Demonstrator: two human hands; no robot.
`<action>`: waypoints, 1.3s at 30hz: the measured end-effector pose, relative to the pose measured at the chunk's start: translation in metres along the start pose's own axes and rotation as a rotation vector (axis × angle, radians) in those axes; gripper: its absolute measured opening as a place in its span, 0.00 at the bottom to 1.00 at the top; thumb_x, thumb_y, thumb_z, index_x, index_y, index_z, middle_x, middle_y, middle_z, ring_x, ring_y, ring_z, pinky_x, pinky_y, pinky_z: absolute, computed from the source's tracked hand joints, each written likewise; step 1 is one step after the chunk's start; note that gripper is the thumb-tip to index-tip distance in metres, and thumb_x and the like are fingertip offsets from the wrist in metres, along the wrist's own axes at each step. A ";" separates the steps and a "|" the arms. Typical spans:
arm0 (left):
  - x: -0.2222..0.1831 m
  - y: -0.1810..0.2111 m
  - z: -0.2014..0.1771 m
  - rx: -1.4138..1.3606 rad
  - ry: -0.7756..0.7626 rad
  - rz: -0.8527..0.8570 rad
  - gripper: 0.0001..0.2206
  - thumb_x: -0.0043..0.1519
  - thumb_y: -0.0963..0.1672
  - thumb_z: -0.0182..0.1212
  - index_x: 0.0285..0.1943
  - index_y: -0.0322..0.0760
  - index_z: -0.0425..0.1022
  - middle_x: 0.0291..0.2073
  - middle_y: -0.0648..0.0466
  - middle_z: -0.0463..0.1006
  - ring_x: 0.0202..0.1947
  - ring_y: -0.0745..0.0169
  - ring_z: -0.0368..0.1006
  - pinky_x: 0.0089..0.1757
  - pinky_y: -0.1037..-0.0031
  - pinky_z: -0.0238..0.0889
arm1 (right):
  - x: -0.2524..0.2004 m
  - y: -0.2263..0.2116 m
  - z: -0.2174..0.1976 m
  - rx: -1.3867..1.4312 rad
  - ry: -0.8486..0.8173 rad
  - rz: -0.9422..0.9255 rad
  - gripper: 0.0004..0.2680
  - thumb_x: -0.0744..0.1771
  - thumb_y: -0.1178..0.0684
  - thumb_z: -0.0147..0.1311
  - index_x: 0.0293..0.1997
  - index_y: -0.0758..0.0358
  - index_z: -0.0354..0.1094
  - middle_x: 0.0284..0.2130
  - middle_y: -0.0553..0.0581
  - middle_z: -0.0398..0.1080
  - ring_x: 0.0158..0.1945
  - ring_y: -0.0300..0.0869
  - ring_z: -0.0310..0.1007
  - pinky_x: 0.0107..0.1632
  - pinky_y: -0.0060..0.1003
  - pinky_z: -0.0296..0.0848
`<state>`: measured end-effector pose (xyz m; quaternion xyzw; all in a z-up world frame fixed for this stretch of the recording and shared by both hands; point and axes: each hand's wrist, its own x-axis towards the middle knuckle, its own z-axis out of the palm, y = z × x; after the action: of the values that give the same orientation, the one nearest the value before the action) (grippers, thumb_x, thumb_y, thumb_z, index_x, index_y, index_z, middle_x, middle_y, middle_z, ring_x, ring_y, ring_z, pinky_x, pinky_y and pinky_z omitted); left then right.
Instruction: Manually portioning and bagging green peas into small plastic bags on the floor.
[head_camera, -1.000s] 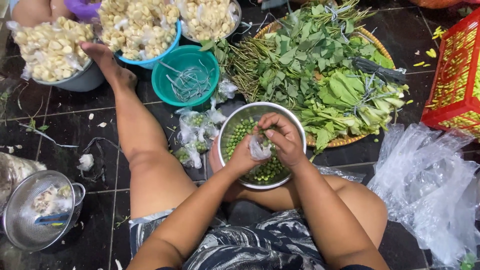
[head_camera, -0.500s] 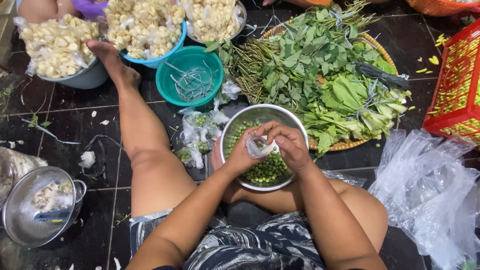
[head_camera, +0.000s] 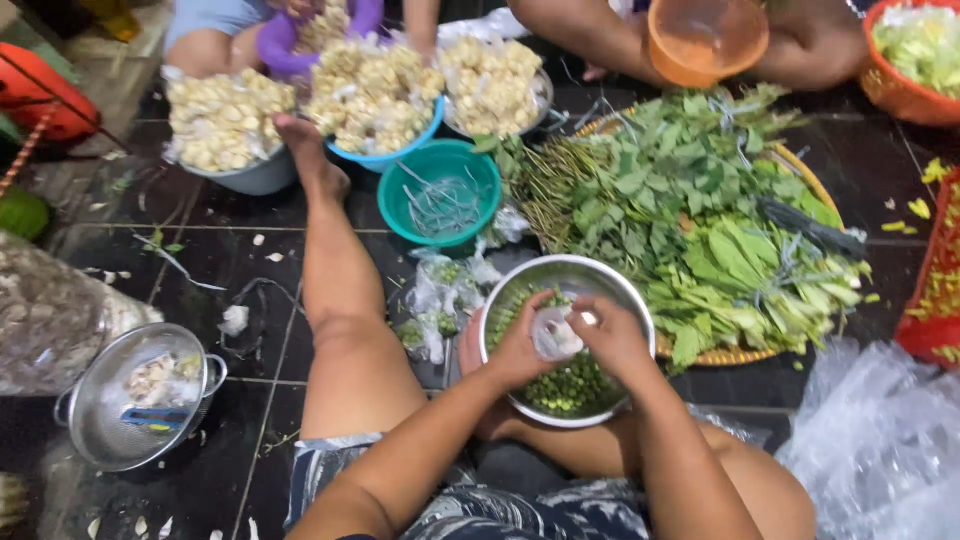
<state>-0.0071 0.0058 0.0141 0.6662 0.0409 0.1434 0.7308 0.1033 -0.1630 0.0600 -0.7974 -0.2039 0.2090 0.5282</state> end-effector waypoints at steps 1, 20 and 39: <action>0.000 -0.008 -0.001 0.005 0.005 0.013 0.52 0.39 0.34 0.79 0.77 0.42 0.54 0.54 0.41 0.76 0.56 0.44 0.73 0.57 0.55 0.69 | -0.003 -0.006 0.002 0.000 -0.002 -0.015 0.13 0.64 0.51 0.64 0.51 0.63 0.77 0.43 0.66 0.79 0.33 0.46 0.77 0.38 0.44 0.74; -0.010 0.033 -0.016 0.874 -0.112 -0.252 0.12 0.59 0.48 0.63 0.52 0.53 0.76 0.35 0.52 0.84 0.45 0.45 0.80 0.48 0.57 0.72 | -0.015 -0.032 0.000 0.360 -0.072 0.071 0.18 0.61 0.65 0.64 0.56 0.70 0.70 0.43 0.66 0.71 0.34 0.42 0.71 0.31 0.34 0.79; -0.024 0.092 -0.026 0.950 -0.222 -0.464 0.13 0.62 0.55 0.60 0.52 0.60 0.78 0.48 0.46 0.83 0.62 0.38 0.71 0.67 0.45 0.47 | -0.013 -0.020 -0.001 -0.621 -0.073 -0.640 0.02 0.62 0.46 0.64 0.34 0.39 0.78 0.33 0.41 0.79 0.46 0.40 0.77 0.67 0.58 0.54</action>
<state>-0.0510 0.0305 0.0990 0.9079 0.1699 -0.1274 0.3614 0.0913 -0.1635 0.0801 -0.8070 -0.5121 -0.0082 0.2941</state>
